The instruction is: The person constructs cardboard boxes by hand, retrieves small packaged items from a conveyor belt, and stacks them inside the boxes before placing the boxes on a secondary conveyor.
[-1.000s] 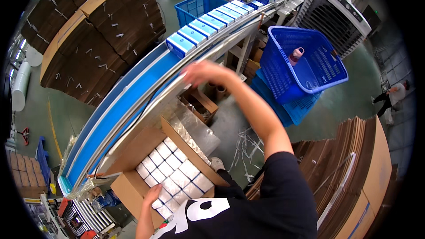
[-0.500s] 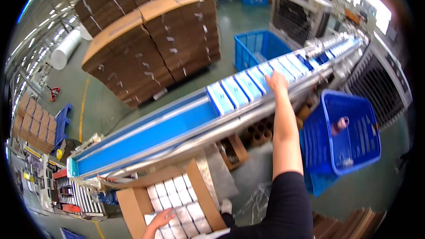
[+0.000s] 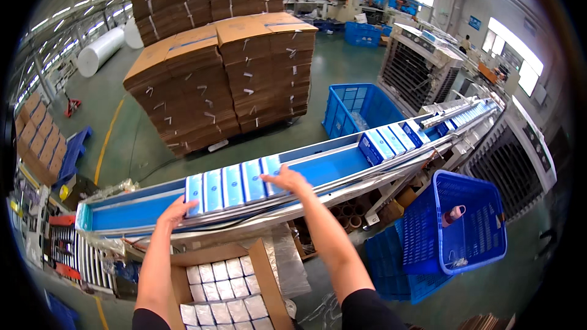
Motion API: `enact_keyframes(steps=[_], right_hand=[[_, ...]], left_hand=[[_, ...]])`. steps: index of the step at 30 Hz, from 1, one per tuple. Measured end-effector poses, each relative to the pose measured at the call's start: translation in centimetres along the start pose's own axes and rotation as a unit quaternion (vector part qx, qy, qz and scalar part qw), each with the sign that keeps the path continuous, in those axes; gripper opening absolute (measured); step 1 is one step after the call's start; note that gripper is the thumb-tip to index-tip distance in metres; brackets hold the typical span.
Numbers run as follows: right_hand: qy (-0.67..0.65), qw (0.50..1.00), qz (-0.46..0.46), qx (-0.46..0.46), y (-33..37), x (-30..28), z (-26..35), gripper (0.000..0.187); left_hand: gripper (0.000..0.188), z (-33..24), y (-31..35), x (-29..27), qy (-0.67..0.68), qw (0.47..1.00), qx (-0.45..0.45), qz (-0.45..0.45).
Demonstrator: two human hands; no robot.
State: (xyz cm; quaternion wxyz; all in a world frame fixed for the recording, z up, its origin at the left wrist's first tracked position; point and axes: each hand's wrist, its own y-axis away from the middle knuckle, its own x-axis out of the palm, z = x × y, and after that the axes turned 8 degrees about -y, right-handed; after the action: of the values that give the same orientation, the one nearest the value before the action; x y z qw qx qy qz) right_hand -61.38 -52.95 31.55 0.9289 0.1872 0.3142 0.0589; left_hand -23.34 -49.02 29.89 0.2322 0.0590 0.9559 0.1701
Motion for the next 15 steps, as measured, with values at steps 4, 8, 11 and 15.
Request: enact_keyframes(steps=[4,8,11,15], right_hand=[[0.013,0.999,-0.037,-0.034,0.6,6.9,2.1,0.109],[-0.041,0.992,-0.072,-0.100,2.0,10.1,4.4,0.102],[-0.064,0.987,-0.093,-0.112,3.7,10.5,5.9,0.104],[-0.052,0.967,-0.164,-0.188,8.5,12.8,12.8,0.102]], left_hand=[[0.059,3.4,-3.8,-2.6,0.040,0.998,0.048,0.030],[0.055,5.7,-3.2,-8.2,0.125,0.988,-0.002,0.089],[0.063,5.6,-1.2,-9.5,0.147,0.987,0.057,0.041],[0.074,4.6,3.8,-14.5,0.196,0.959,0.201,-0.029]])
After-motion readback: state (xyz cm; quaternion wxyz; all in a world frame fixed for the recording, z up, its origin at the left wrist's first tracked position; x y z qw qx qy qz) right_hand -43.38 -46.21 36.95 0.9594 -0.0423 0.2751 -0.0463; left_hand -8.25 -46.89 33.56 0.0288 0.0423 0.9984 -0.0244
